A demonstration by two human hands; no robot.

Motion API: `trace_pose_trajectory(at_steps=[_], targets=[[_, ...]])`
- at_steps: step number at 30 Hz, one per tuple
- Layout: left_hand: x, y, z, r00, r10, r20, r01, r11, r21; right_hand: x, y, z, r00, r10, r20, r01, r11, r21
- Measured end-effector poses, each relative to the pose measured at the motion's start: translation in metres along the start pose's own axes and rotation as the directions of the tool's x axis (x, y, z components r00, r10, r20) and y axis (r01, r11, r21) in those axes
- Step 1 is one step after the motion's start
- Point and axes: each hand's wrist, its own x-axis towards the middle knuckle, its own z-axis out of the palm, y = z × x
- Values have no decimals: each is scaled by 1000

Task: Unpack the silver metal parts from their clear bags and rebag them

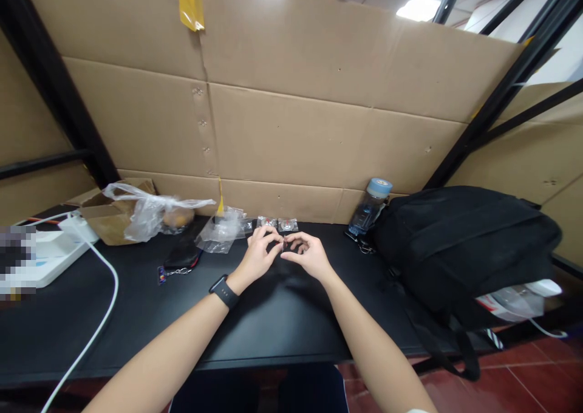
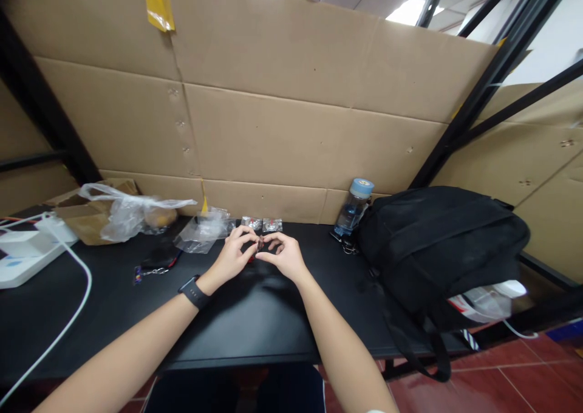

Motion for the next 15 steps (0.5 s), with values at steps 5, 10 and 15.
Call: trace_pose_trajectory(at_steps=[5, 10, 15], targets=[[-2, -1, 1, 999, -7, -36, 9, 998, 59, -1, 0, 2, 1000, -15, -12, 14, 998, -54], [-3, 2, -1, 996, 59, -63, -45, 977, 209, -2, 0, 6, 999, 47, -3, -47, 999, -17], [-2, 4, -3, 995, 56, -78, -38, 975, 218, -1, -3, -3, 992, 35, 118, -20, 992, -121]])
